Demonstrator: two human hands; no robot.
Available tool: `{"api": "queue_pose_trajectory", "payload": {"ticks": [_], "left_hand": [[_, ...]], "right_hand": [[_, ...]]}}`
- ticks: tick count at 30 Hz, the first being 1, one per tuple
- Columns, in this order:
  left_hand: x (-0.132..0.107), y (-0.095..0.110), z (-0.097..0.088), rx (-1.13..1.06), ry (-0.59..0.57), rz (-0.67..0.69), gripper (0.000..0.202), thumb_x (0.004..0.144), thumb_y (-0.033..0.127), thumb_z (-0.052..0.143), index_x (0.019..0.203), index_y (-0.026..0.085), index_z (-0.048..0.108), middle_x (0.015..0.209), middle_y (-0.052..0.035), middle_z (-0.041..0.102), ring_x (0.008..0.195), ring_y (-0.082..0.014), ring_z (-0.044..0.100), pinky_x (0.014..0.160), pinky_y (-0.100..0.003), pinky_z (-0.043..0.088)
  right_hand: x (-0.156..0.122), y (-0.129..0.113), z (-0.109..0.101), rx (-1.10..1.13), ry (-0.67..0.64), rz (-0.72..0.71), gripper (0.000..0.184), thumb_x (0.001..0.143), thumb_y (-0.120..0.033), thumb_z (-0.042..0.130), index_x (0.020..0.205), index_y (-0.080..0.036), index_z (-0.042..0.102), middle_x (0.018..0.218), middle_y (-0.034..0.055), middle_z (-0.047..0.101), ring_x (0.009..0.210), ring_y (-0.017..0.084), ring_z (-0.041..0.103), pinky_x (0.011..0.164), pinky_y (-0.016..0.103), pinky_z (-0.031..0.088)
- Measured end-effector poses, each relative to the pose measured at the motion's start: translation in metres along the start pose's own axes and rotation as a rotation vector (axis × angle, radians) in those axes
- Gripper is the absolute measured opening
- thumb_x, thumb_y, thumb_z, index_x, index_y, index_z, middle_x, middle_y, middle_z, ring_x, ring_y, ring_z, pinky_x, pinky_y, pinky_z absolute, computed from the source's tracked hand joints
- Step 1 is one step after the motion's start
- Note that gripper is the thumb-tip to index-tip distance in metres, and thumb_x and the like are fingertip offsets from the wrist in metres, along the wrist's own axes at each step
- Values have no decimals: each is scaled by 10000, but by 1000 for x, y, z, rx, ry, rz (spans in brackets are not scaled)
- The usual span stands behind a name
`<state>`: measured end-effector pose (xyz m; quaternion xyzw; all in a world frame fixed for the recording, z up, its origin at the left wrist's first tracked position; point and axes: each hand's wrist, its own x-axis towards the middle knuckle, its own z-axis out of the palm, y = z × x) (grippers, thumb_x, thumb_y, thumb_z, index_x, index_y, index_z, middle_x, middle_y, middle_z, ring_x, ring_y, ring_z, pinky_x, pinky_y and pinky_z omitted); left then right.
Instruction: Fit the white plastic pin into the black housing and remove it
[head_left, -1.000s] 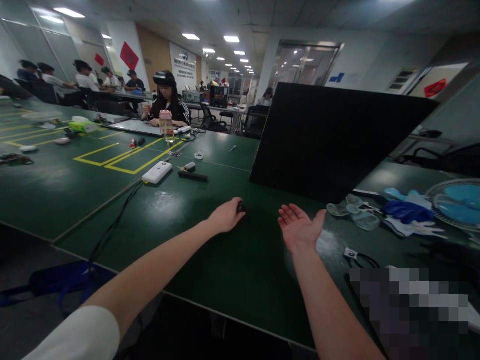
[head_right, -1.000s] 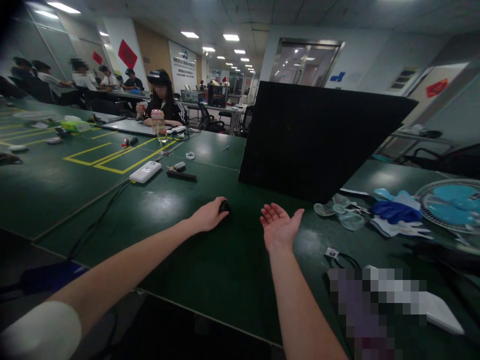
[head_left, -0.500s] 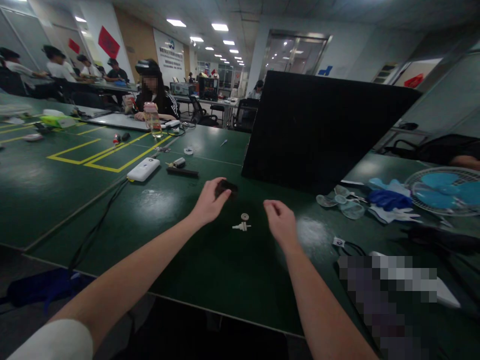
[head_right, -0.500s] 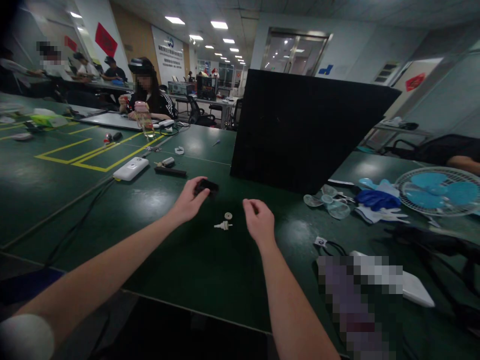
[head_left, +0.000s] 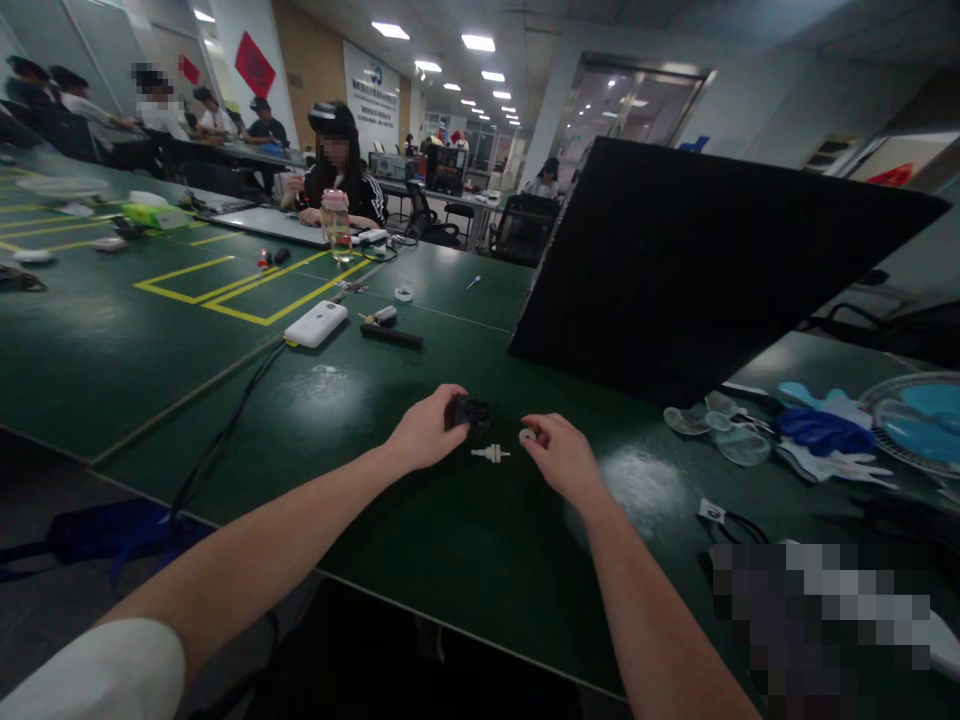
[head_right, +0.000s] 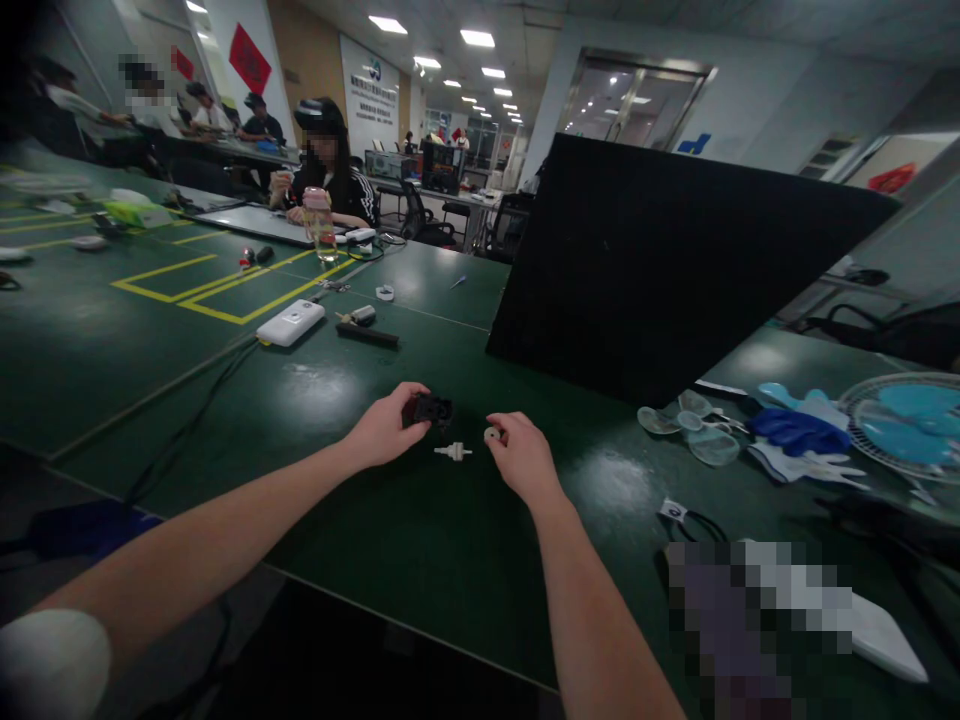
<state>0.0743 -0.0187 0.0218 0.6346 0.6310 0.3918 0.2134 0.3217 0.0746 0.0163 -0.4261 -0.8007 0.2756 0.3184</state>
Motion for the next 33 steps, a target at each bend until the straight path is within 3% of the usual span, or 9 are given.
{"api": "queue_pose_trajectory", "payload": {"ticks": [4,9,14,21,27,33], "left_hand": [[-6,9,4,41,-52,8,483,813,321,669,1269,258,523,1074,-39,707,930,-228,694,833,-368,555],[-10,17,8,41,-116,16,501,797,336,678,1271,259,537,1053,-39,710,905,-231,696,796,-366,559],[-12,16,7,12,-129,55,477,803,347,678,1255,261,549,1015,-22,714,867,-211,695,770,-349,561],[-12,14,4,-21,-143,43,462,810,355,672,1251,263,569,1005,-19,724,861,-203,704,789,-353,567],[-12,15,3,-26,-161,46,472,797,329,673,1254,257,577,1018,-28,723,872,-201,699,803,-349,564],[-11,13,6,6,-163,48,490,799,341,671,1267,242,568,1000,-30,727,843,-197,694,771,-341,554]], "right_hand": [[-10,-34,4,35,67,-158,139,869,-338,665,977,-292,738,979,48,669,849,223,617,781,410,511],[-16,-65,16,-123,-8,-328,185,949,-318,542,994,-295,721,1016,76,662,938,255,616,815,449,529],[-14,-63,21,-229,-20,-344,195,938,-268,552,965,-307,741,952,73,663,882,252,604,755,445,516],[-17,-64,10,-261,-157,-338,192,912,-275,578,1004,-340,733,954,17,733,879,250,638,810,474,455],[-21,-66,6,-354,-176,-388,179,942,-300,552,995,-316,723,1019,34,714,907,245,609,775,438,431],[-23,-75,16,-509,-131,-375,171,955,-298,547,935,-238,706,931,56,674,834,212,574,721,390,420]]}}
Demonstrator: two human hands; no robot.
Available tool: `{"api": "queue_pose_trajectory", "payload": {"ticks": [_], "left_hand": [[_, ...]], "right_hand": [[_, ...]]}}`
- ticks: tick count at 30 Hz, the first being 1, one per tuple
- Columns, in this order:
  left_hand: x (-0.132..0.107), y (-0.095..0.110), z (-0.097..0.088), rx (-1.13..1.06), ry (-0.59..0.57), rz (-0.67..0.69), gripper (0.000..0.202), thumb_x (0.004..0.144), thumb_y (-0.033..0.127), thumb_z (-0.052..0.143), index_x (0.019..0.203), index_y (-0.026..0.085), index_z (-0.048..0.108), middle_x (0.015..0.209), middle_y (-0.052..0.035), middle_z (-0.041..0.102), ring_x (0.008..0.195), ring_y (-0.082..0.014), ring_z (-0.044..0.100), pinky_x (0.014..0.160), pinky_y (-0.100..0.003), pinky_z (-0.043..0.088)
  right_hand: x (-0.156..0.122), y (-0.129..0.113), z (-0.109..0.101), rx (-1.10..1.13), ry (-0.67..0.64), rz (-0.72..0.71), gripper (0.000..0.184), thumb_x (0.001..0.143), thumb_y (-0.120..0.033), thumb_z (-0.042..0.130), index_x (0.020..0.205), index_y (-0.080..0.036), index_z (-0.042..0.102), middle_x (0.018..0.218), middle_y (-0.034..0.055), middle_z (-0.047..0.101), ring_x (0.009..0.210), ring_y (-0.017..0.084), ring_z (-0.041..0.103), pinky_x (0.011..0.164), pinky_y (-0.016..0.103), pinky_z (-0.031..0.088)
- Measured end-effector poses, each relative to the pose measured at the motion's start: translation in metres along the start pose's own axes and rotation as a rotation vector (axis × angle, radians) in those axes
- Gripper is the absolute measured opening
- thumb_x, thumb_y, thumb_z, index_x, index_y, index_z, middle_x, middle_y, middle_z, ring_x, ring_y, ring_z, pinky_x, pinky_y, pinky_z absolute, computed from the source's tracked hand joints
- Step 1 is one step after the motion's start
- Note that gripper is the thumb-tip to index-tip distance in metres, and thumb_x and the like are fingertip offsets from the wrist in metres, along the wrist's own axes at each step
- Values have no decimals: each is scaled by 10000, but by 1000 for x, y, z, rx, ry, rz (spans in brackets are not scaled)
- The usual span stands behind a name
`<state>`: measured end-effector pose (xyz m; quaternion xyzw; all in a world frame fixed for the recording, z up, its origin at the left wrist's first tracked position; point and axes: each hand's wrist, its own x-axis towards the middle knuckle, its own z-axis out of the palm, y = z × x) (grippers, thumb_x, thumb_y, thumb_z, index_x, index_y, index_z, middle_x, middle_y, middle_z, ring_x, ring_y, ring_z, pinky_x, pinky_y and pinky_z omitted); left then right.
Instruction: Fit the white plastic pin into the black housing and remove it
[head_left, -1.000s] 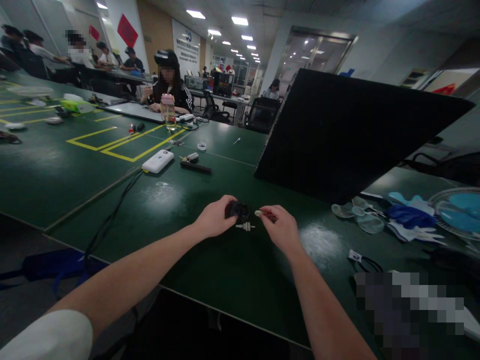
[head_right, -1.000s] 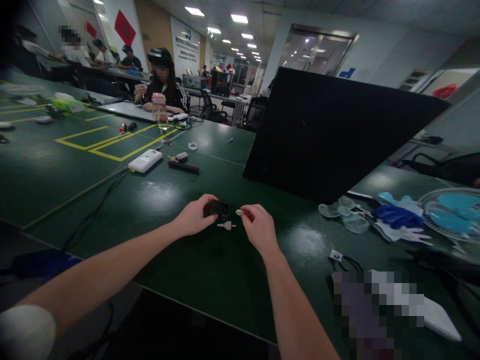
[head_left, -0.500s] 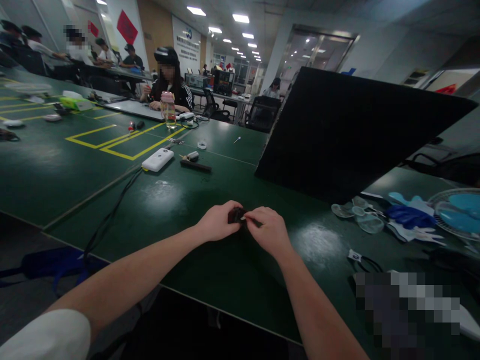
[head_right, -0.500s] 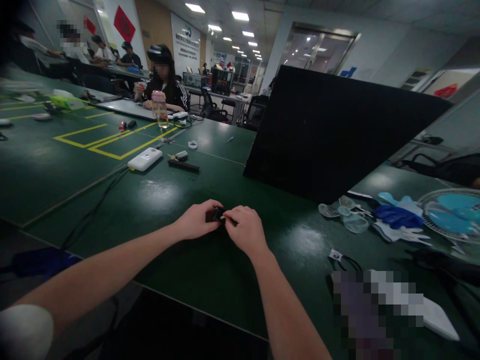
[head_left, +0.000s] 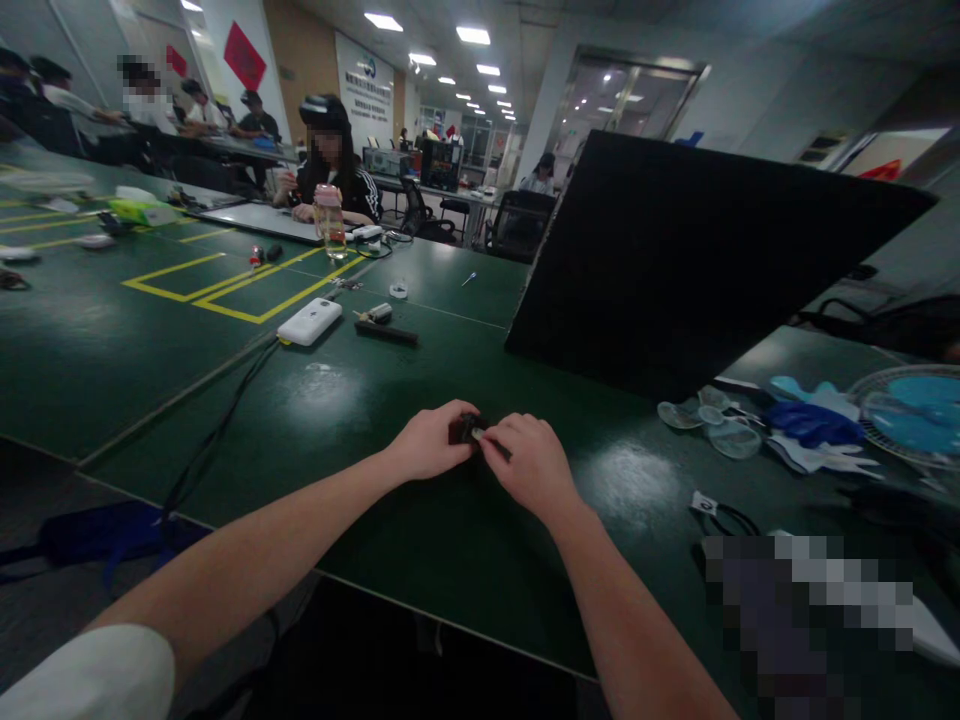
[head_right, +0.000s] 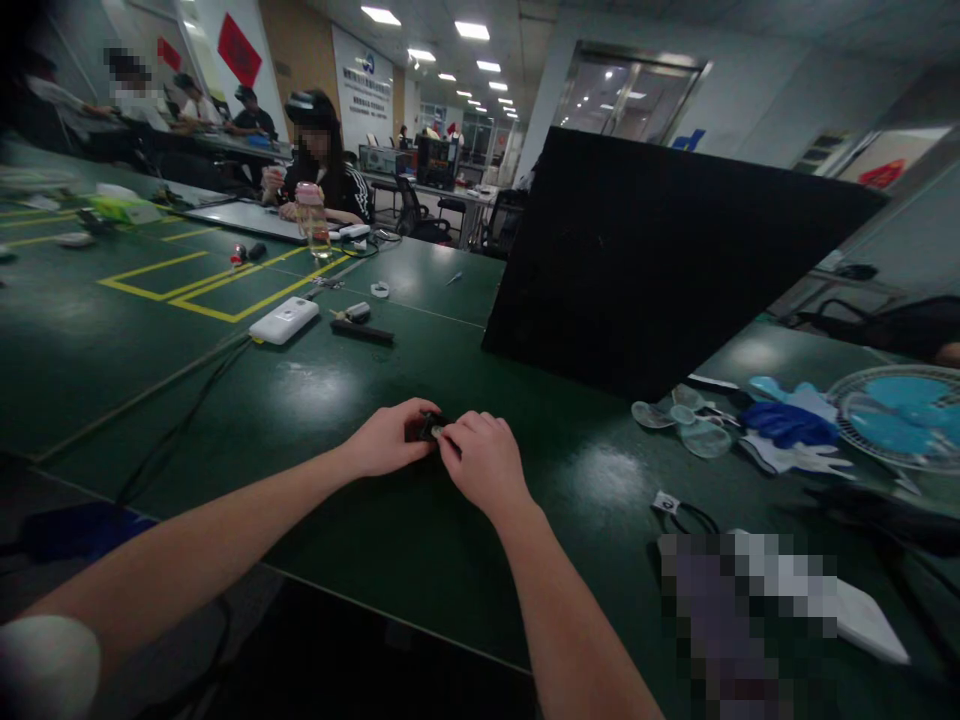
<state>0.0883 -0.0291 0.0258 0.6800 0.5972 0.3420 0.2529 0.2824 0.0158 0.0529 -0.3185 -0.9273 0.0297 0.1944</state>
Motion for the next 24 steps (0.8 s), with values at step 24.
{"api": "queue_pose_trajectory", "payload": {"ticks": [24], "left_hand": [[6,-13,-10,131,19,-26,456,792,311,677,1242,281,602,1130,-25,713,975,-231,684,820,-346,533]], "right_hand": [[-3,31,10,314,236,366,220,891,-362,631,1026,-241,756,1184,93,656,991,243,647,847,426,532]]}}
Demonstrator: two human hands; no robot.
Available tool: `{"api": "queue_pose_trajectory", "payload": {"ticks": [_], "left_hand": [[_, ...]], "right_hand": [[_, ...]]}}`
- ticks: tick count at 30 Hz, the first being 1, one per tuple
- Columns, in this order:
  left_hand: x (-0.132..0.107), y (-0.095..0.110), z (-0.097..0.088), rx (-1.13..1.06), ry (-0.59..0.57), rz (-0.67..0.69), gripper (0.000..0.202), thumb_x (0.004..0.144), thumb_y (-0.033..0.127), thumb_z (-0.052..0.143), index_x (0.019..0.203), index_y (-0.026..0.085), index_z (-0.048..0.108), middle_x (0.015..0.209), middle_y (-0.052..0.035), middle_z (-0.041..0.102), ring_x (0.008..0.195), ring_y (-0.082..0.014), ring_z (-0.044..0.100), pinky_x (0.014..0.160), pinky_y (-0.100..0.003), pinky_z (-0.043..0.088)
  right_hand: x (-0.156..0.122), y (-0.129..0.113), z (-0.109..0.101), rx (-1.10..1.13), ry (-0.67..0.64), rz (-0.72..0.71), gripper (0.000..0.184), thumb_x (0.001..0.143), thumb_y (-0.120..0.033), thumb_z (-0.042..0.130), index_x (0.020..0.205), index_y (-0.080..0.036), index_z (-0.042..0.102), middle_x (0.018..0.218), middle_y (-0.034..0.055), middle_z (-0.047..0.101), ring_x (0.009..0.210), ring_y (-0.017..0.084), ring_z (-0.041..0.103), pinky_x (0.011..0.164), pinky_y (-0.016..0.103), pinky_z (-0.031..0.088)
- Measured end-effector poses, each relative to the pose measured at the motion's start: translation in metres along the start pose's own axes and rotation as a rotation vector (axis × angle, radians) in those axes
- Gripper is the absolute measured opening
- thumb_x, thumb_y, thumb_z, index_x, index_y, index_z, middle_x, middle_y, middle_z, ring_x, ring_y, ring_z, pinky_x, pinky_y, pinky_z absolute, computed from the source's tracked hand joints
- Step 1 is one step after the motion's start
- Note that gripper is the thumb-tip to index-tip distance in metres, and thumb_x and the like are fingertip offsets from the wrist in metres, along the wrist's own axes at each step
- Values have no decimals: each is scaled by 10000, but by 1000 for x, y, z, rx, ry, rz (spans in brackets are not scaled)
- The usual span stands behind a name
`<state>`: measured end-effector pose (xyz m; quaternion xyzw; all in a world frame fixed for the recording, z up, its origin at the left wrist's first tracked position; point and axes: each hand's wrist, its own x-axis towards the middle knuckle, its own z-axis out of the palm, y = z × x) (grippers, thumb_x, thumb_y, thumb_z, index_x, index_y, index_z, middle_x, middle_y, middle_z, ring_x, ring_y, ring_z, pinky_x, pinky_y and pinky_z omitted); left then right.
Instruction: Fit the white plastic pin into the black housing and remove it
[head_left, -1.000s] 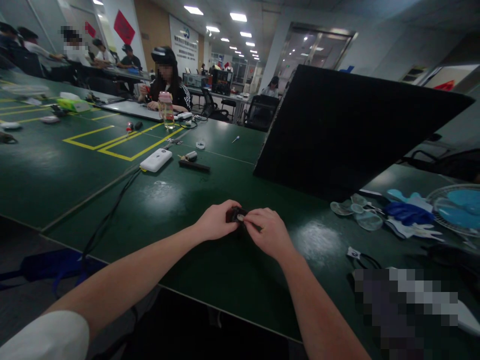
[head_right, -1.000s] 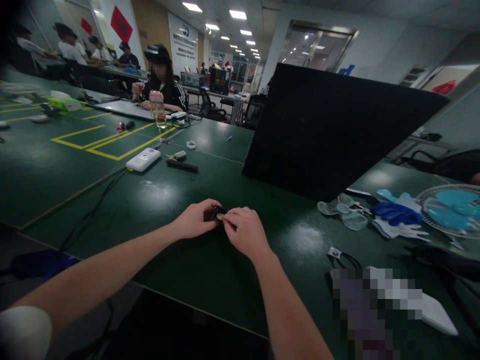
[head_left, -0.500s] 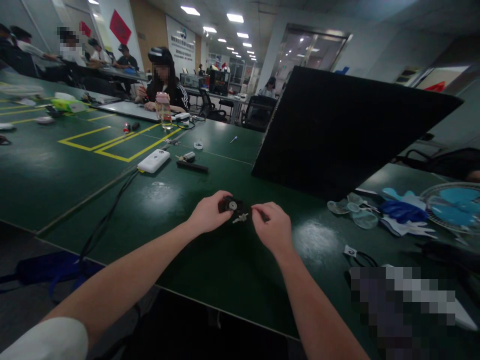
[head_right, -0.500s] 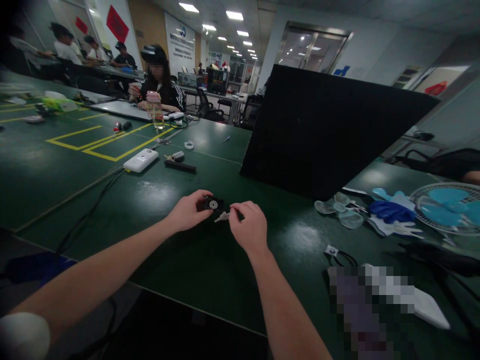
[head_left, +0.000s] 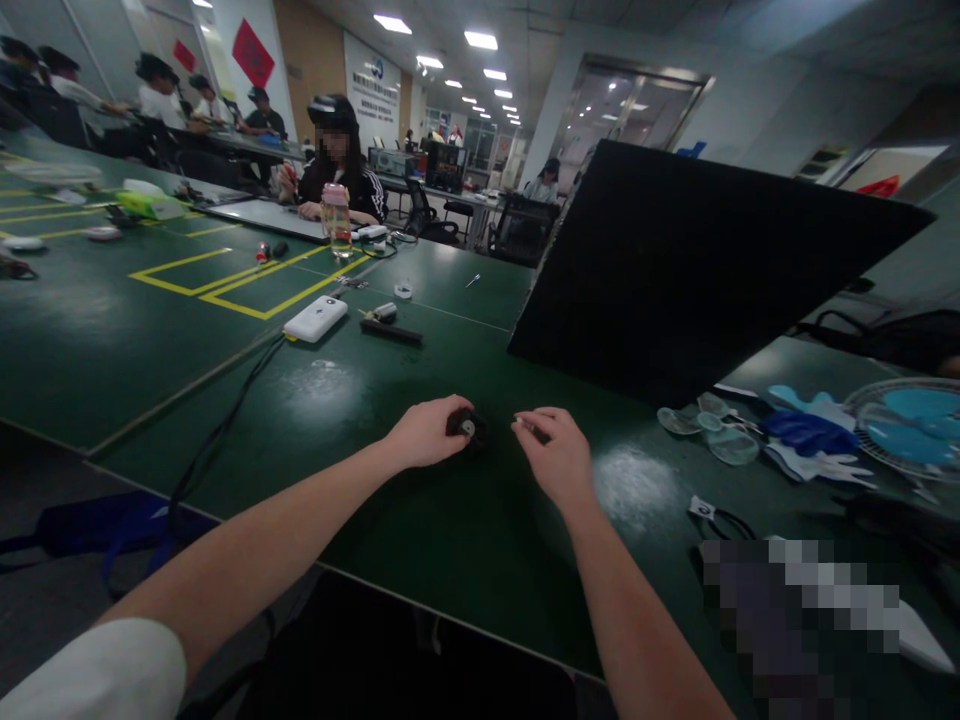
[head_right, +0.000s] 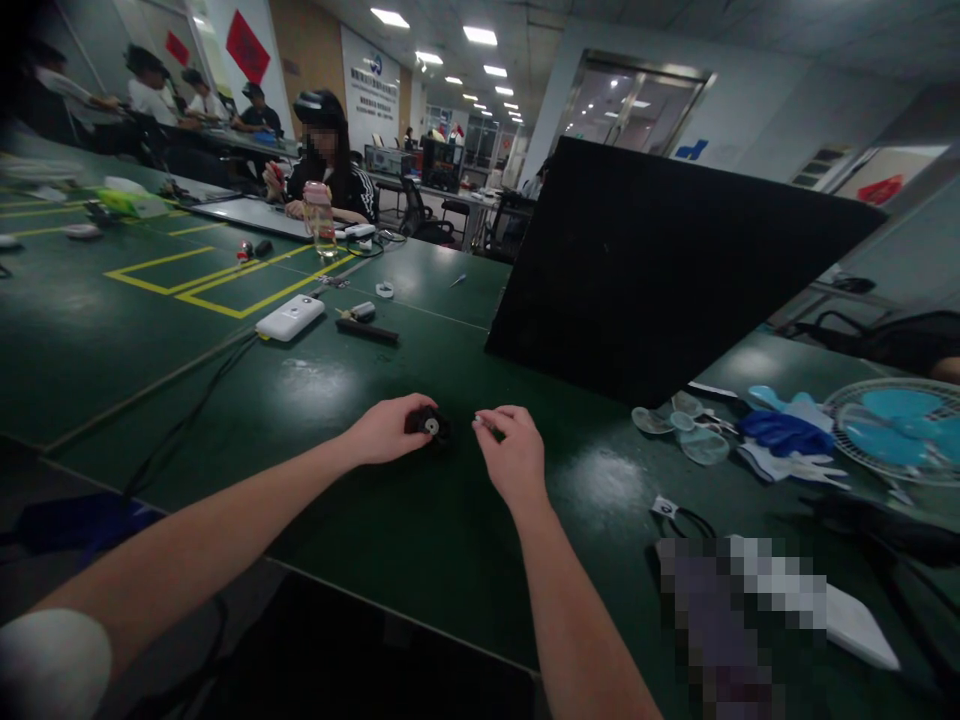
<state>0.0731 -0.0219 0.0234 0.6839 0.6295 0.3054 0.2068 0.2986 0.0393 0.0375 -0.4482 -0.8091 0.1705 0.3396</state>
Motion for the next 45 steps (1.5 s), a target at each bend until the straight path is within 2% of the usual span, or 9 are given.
{"api": "queue_pose_trajectory", "payload": {"ticks": [5,16,19,22,25,29,34,38,45], "left_hand": [[-3,5,8,-74,-18,-20,499,797,361,687,1275,259,585,1090,-37,722,905,-215,697,771,-339,550],[-1,2,10,-270,-37,3,509,788,349,713,1272,237,602,1180,-69,698,984,-211,685,853,-378,563],[-1,4,10,-266,-32,-23,513,789,351,717,1276,238,601,1178,-66,702,1023,-220,682,891,-387,557],[-1,5,9,-286,-26,-60,534,791,332,721,1299,244,581,1192,-67,703,1081,-229,672,940,-401,544],[-1,5,7,-282,-31,-79,521,794,320,721,1292,248,585,1199,-69,703,1098,-232,672,957,-410,540],[-3,7,5,-249,-47,-105,510,801,313,716,1291,256,587,1210,-68,702,1103,-235,672,944,-403,547],[-2,4,4,-187,-15,-88,503,810,354,705,1290,263,585,1208,-54,698,1062,-219,677,899,-361,553],[1,-14,-14,-21,97,-111,509,827,373,674,1311,264,555,1203,-59,691,1036,-230,672,883,-374,547],[-18,-67,-83,563,303,-120,486,852,280,603,1332,249,532,1272,-127,576,1102,-317,602,930,-448,498]], "right_hand": [[-8,-3,2,468,49,111,311,839,-470,694,1046,-246,757,1053,55,742,996,250,681,930,446,520],[-14,-16,4,94,-141,-39,241,877,-480,642,964,-288,759,1083,56,692,1021,258,623,861,456,501],[-9,-7,2,297,-82,95,418,849,-610,620,1055,-263,733,1174,84,673,1064,272,622,886,448,509],[0,15,-4,691,77,365,688,884,-774,333,1157,-236,663,1222,114,664,1105,290,632,884,461,536],[8,43,-11,894,109,514,863,832,-848,105,1175,-240,613,1216,130,659,1139,306,630,890,496,551],[10,68,-14,935,123,596,859,816,-847,64,1122,-245,594,1145,145,652,1146,310,627,896,515,551],[9,65,-18,1094,173,640,743,821,-844,189,1015,-249,590,1086,145,657,1142,324,620,910,539,541],[10,56,-22,1183,197,645,703,825,-837,251,1000,-248,593,1099,140,661,1129,326,622,897,540,545],[8,51,-18,1183,105,602,746,820,-851,214,1071,-253,583,1166,138,656,1157,332,615,864,529,564]]}}
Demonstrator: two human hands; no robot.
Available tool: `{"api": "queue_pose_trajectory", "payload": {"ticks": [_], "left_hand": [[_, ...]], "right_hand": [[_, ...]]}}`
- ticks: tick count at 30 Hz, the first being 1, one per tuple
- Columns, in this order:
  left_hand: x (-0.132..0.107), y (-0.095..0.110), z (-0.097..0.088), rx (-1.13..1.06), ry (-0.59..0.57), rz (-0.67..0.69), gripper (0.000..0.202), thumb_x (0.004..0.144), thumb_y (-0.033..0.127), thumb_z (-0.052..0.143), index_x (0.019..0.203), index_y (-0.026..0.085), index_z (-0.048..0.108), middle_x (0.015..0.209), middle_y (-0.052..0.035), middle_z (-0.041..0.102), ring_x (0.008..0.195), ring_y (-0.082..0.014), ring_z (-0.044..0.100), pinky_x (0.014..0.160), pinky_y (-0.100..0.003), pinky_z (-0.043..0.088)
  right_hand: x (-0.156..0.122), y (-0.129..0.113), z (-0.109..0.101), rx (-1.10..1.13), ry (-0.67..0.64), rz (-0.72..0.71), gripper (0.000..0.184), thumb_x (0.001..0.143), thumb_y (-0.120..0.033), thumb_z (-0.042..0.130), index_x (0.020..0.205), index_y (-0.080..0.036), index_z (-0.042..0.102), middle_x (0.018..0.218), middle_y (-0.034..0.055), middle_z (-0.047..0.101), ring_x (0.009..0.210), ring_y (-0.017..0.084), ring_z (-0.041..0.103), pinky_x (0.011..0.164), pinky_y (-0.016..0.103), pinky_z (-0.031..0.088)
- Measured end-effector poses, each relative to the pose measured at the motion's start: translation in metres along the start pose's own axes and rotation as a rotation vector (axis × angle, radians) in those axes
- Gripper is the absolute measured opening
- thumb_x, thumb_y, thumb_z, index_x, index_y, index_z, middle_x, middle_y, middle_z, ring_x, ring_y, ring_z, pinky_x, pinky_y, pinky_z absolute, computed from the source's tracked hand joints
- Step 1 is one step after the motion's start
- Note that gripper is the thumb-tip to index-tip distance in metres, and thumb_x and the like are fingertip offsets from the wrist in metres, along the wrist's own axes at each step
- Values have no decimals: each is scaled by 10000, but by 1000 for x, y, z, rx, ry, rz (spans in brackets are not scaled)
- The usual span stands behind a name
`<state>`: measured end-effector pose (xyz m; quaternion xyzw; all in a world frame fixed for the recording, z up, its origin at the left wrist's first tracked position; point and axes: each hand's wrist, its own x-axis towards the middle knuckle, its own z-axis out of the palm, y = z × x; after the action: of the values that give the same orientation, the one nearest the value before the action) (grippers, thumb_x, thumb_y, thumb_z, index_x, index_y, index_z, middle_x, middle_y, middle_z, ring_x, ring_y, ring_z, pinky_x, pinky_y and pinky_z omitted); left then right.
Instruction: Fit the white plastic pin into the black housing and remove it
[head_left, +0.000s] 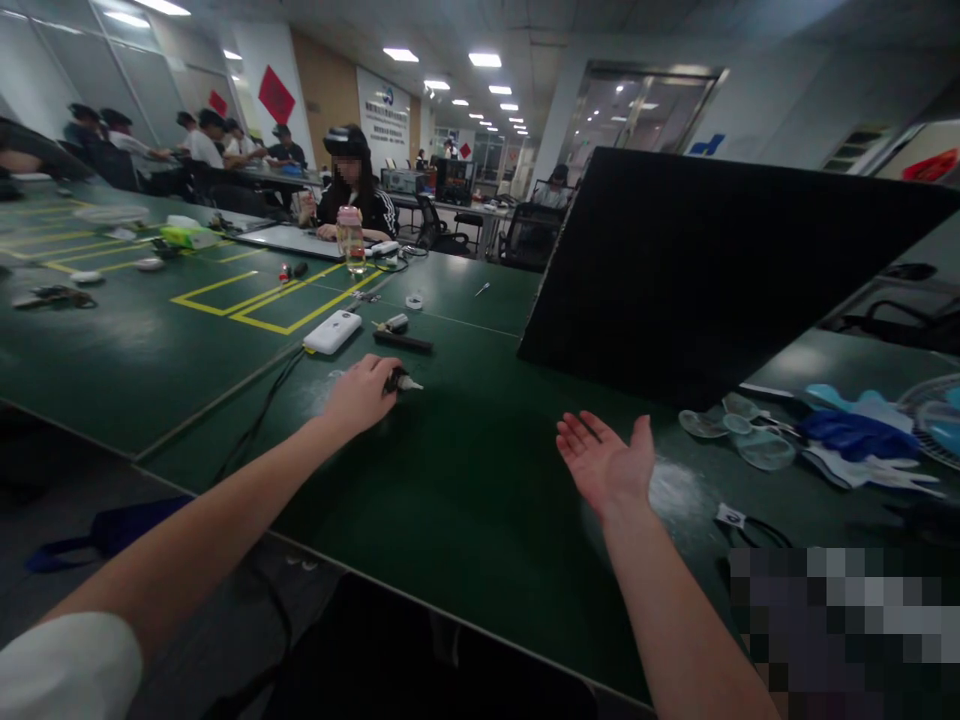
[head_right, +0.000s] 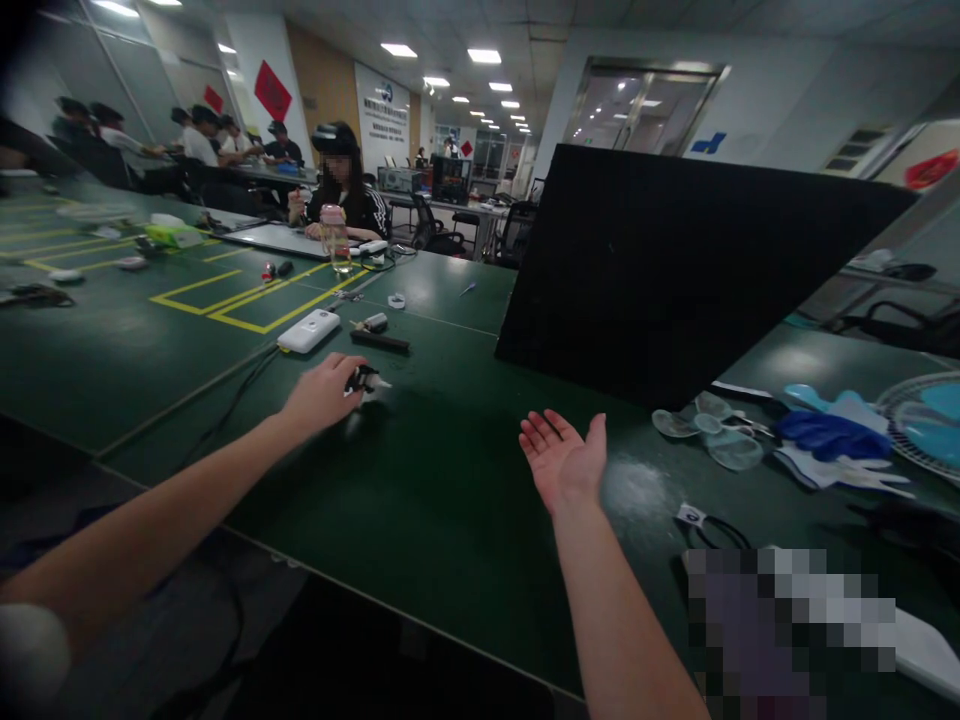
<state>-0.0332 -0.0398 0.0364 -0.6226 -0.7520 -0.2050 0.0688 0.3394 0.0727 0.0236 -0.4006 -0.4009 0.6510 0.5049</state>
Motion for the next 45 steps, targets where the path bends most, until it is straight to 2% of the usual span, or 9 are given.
{"api": "queue_pose_trajectory", "payload": {"ticks": [5,10,16,19,25,33,37,42,45], "left_hand": [[1,-37,-13,193,-59,114,445,849,212,571,1292,255,576,1251,-141,539,1067,-321,585,905,-447,473],[2,-43,-23,242,-74,163,412,899,158,450,1267,273,597,1317,-136,524,1166,-322,542,990,-479,411],[8,-37,-11,-44,211,-210,507,889,321,558,1377,229,455,1376,-141,504,1187,-310,566,965,-432,470],[19,-27,13,-270,172,-305,510,903,416,565,1340,175,459,1323,-149,553,1195,-265,572,1004,-403,465],[37,15,51,-469,-1,-272,503,941,465,519,1328,152,446,1291,-166,612,1173,-243,614,1002,-379,466],[28,127,69,-517,-276,31,534,942,443,533,1393,186,409,1239,-161,663,1088,-280,676,886,-387,528],[20,172,74,-614,-352,115,513,934,436,544,1385,220,430,1241,-129,661,1075,-270,678,837,-373,557],[12,204,74,-711,-335,124,490,925,452,559,1348,218,473,1254,-124,651,1108,-266,657,894,-383,548],[11,210,71,-860,-287,40,481,951,474,511,1358,224,455,1261,-109,642,1109,-238,648,911,-361,543]], "right_hand": [[-4,-2,8,91,68,41,709,832,-827,275,1063,-238,597,1203,132,652,1140,313,628,852,485,566],[-8,-7,15,105,72,32,701,842,-817,278,1025,-230,613,1146,127,678,1071,303,653,805,463,563],[-10,-6,18,119,62,62,742,827,-832,300,1033,-206,641,1143,131,686,1029,298,663,772,436,553],[-10,-5,17,112,48,51,774,821,-846,278,1031,-199,647,1134,135,690,1020,299,667,767,434,549],[-10,-5,14,71,23,14,830,804,-876,218,1017,-201,651,1095,138,704,996,299,673,756,434,539],[-1,-3,1,-52,182,-71,848,824,-859,152,967,-201,669,1048,124,716,926,269,683,736,405,528],[26,-3,-23,-568,363,-367,689,891,-756,304,1101,-223,686,1231,107,660,1161,287,593,964,463,459],[77,-4,-19,-1209,120,-445,569,869,-455,582,1377,-200,561,1504,151,437,1395,341,386,1136,544,280],[102,-9,-3,-1456,-37,-298,562,891,-380,558,1425,-210,511,1572,146,343,1428,337,340,1122,530,312]]}}
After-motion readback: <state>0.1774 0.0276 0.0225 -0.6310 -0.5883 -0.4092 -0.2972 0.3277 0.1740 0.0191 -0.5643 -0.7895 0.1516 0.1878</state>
